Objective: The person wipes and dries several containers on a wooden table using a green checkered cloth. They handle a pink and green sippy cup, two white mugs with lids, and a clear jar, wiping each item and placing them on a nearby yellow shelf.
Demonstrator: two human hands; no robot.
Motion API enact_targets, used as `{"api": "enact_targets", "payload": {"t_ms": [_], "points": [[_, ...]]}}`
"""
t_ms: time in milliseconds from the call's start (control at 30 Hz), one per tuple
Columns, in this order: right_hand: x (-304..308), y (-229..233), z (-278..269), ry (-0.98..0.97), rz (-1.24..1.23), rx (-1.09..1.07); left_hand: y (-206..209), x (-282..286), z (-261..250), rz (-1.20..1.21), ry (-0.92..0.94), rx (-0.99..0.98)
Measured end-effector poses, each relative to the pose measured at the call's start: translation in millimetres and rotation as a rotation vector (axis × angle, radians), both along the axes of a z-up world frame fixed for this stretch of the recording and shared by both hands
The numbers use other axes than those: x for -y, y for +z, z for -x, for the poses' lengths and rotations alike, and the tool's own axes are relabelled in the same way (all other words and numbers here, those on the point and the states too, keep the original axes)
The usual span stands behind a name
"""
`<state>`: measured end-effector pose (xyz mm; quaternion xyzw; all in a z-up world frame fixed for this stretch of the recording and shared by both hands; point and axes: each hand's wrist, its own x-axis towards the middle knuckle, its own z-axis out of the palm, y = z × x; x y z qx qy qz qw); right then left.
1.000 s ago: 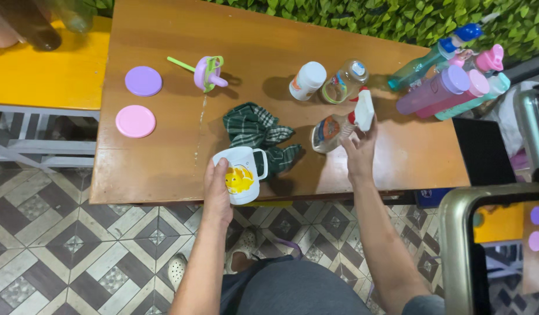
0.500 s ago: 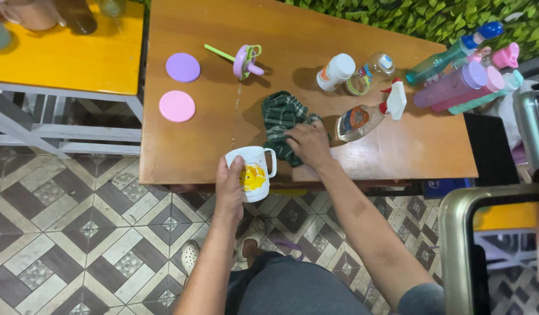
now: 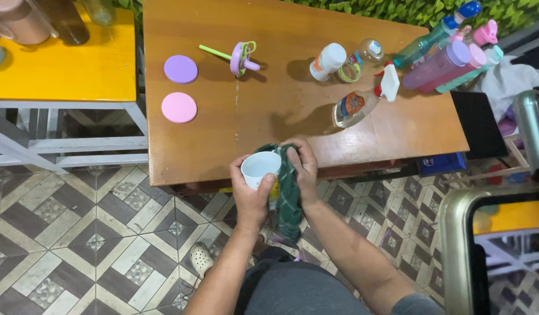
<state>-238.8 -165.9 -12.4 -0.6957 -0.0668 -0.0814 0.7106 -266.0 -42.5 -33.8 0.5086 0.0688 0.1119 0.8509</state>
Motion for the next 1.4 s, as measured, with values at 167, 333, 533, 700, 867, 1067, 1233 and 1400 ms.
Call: {"api": "enact_targets", "payload": {"t_ms": [167,333,533,700,867,1067,1233,1400], "points": [[-27.9,27.9,38.3,0.023,0.195,0.142,13.0,-10.3,-3.7,0.044,0.079,0.108],[-27.2,21.3,44.5,0.042,-0.019,0.027,25.6,-9.4,6.0,-0.051,0.027,0.144],[-20.6,14.0,33.4,-0.099,0.446,0.224,42.5,-18.3,0.4,-0.109,0.079,0.1],[-3.6,8.0,34.3,-0.119,0.088,0.086,46.3,-1.5,-0.8,-0.214,0.041,0.033],[-5.6,13.8,23.6,0.004,0.212,0.217,45.4,8.8,-14.3,-0.187,0.109,0.056],[23.6,9.5,19.6,-0.049,0.489,0.247,38.0,42.0,-32.3,-0.069,0.183,0.018],[50.1,7.3,-6.2,0.097,0.146,0.155,45.2,61.6,-38.6,-0.288,0.116,0.059],[115.2,21.5,-47.8,0.22,-0.068,-0.055,42.7,82.1,-53.2,-0.078,-0.109,0.214]]}}
